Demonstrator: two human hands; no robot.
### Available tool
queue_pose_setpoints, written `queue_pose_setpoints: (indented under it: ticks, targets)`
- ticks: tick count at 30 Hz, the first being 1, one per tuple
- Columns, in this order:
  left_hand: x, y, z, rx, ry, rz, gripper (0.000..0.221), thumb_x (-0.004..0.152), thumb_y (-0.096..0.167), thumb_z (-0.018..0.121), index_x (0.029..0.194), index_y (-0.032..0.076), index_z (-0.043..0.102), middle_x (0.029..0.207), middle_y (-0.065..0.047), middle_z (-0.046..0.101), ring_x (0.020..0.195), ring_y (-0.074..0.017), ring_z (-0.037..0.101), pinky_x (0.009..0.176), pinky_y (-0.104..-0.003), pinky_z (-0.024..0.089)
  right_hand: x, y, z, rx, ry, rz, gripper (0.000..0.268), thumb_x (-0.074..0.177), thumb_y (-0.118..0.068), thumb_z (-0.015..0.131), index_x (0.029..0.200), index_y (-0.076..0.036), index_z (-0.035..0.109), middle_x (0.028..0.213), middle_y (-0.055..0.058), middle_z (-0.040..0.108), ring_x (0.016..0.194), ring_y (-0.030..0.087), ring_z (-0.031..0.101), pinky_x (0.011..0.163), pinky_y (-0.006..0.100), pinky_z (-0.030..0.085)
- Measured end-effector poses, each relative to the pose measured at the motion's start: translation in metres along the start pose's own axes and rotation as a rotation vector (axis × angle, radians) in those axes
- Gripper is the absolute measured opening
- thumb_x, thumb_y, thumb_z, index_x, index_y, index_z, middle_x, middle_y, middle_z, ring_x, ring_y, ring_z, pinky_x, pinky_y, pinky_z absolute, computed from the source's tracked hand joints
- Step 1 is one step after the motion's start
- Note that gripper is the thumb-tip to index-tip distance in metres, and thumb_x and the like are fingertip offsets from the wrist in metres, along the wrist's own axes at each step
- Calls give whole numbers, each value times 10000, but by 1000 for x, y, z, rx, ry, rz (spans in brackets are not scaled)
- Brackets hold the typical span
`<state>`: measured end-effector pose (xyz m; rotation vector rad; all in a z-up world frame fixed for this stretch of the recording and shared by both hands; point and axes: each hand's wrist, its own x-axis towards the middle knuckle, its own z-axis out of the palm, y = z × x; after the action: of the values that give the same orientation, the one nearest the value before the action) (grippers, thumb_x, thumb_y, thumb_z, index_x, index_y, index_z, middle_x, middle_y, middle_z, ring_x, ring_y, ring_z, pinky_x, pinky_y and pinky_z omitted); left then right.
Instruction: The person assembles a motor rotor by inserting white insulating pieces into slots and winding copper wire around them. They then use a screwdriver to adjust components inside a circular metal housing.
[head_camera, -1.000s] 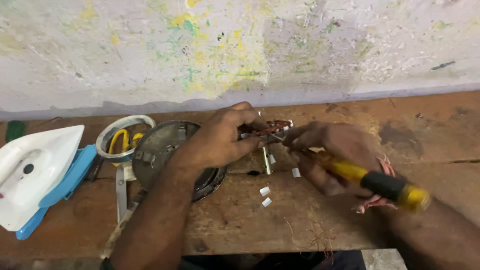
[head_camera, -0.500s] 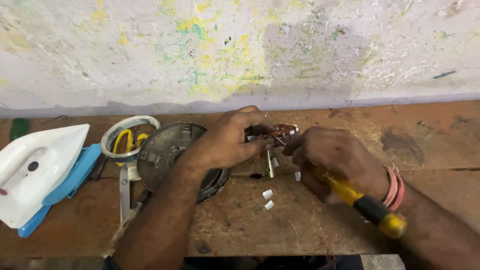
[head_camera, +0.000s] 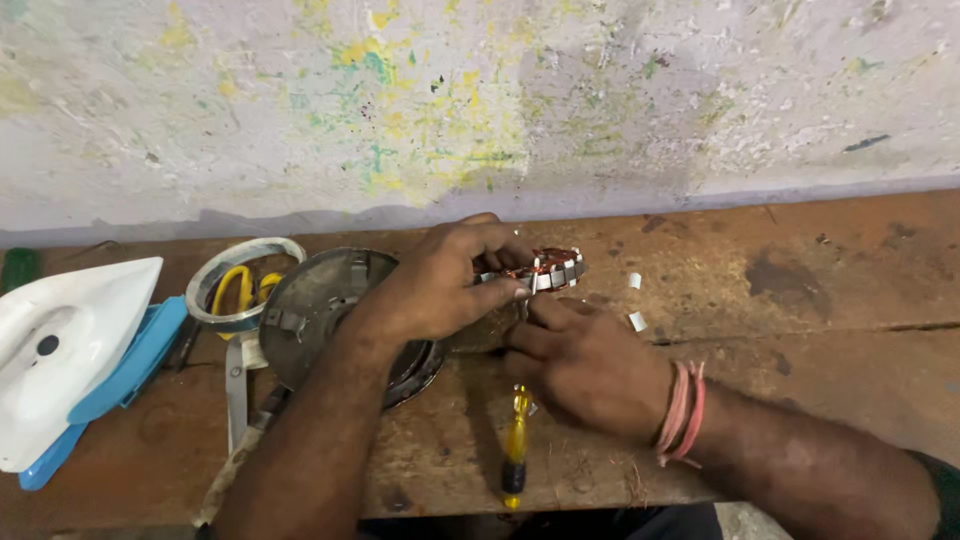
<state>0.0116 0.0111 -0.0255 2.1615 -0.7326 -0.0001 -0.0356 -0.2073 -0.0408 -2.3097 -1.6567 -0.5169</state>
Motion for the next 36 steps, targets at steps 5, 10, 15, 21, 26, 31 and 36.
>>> queue_pose_setpoints:
  ticks: [5,10,15,21,26,31,36]
  targets:
    - [1,1,-2,-20,-34,-43,216,853,149,801,1044,67,744,1015,-52,677,940,-174,686,842,-337,569,1,7,-34,131,132,-28,267,686,-163,741,931,-91,664,978,60,651,876,251,601,716,405,527]
    - [0,7,-2,19,-18,-32,207,843,141,790,1029,66,737,1036,-62,680,970,-197,691,851,-355,566,2,7,-40,153,81,121,175,760,-169,754,854,-113,617,854,61,630,773,276,619,699,418,496]
    - [3,12,1,92,-10,-18,221,847,167,787,1023,59,708,1034,-73,658,986,-231,677,856,-360,549,1,-1,-23,19,107,134,202,782,-201,723,859,-76,584,884,99,638,803,307,627,697,451,482]
    - [3,9,0,73,1,17,193,861,152,787,1029,75,729,1051,-68,678,1002,-218,681,876,-364,552,-7,10,-15,190,249,105,192,885,-207,701,818,-79,576,769,86,588,697,289,589,625,431,483]
    - [1,-1,0,-23,-9,-54,214,845,146,821,1039,93,749,1014,-47,716,953,-185,708,845,-348,583,-12,39,1,505,401,75,223,1030,-212,595,848,-96,648,727,25,656,552,146,602,473,304,487]
    - [4,1,3,-56,-33,-167,340,820,129,800,1141,93,694,1023,-37,731,961,-170,710,870,-325,591,-20,46,0,659,404,134,255,1061,-246,569,891,-72,643,830,50,713,659,143,702,558,291,563]
    - [2,7,4,49,9,-120,323,820,106,804,1127,71,712,1020,-66,715,937,-185,701,844,-334,586,-18,29,-2,719,380,224,254,1042,-240,582,910,-35,653,879,87,734,724,170,730,628,317,584]
